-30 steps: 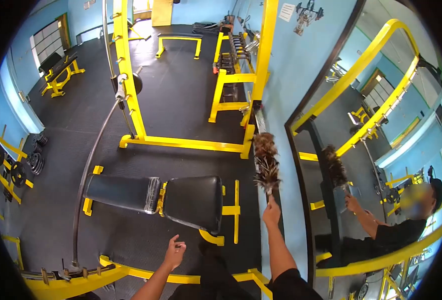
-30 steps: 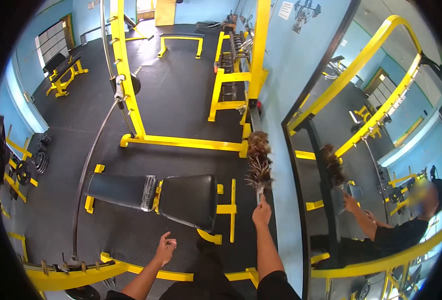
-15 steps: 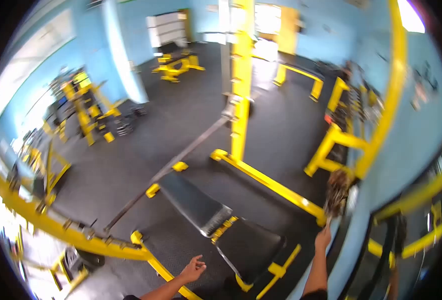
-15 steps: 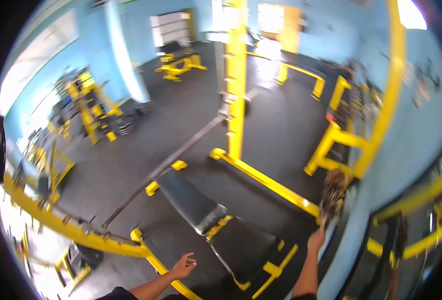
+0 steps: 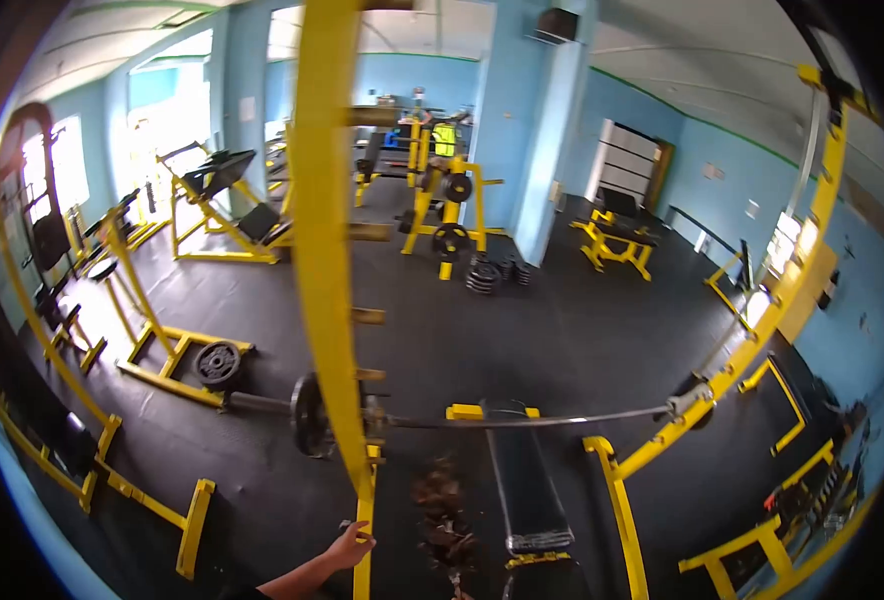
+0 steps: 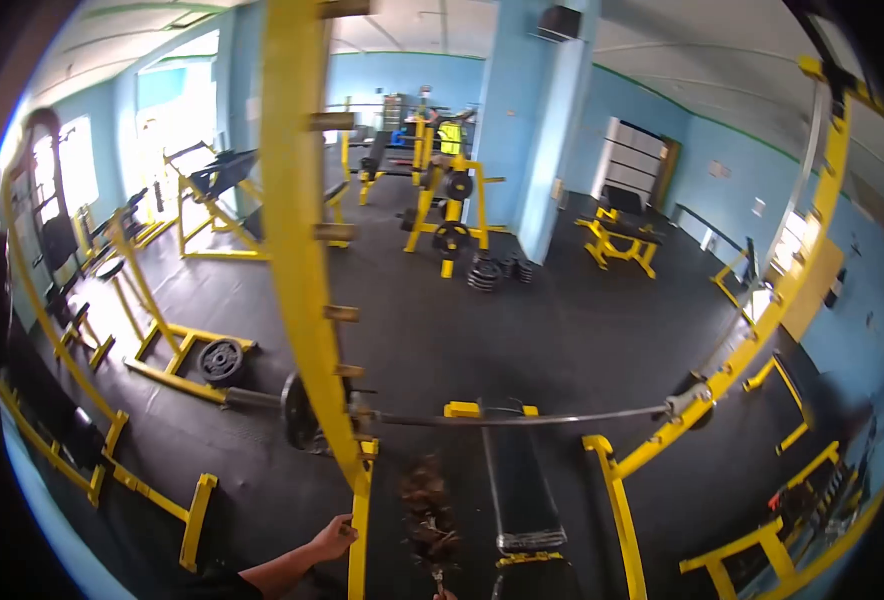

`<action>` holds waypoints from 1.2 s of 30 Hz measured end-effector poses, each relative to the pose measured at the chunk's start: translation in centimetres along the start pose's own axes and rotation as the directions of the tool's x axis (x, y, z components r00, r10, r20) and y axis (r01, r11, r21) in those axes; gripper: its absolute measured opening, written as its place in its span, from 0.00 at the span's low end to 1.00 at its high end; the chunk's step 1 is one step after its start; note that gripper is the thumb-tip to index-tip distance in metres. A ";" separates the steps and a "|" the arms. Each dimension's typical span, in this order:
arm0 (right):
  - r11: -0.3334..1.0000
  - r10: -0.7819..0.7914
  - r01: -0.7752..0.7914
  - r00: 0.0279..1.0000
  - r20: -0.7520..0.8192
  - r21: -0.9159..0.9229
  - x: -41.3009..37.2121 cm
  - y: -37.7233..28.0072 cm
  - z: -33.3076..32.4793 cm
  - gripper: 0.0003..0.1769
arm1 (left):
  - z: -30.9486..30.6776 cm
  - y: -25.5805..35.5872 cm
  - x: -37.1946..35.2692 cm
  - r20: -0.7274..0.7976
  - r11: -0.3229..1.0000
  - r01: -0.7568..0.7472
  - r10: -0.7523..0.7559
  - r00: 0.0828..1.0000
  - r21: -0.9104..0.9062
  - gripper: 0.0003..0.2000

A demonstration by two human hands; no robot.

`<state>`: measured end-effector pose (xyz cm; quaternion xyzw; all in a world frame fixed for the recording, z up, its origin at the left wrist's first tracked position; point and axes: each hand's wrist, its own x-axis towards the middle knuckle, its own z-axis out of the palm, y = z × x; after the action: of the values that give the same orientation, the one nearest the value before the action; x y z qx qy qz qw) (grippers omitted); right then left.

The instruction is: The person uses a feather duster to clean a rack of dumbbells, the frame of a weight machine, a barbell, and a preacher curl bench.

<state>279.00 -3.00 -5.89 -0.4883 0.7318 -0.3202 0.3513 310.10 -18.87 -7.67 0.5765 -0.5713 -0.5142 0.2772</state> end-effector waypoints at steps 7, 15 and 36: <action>0.964 -0.148 0.233 0.873 0.464 -0.130 4.3 -9.7 8.2 0.21 | -17.7 -11.8 -7.5 -0.335 0.941 0.120 -0.229 0.914 -0.316 0.31; 0.887 -0.261 0.445 0.704 0.660 -0.123 6.0 -29.5 24.6 0.20 | -33.8 -17.9 -13.0 -0.520 0.879 0.158 -0.401 0.754 -0.450 0.29; 0.922 -0.273 0.223 0.954 0.123 0.316 30.3 -50.7 50.5 0.23 | -59.9 -9.4 28.9 0.024 0.968 -0.183 0.190 0.982 -0.174 0.26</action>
<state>337.18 -53.94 1.50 -0.5434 0.5755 -0.4277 0.4365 362.89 -60.38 -5.15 0.4839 -0.5822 -0.5446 0.3610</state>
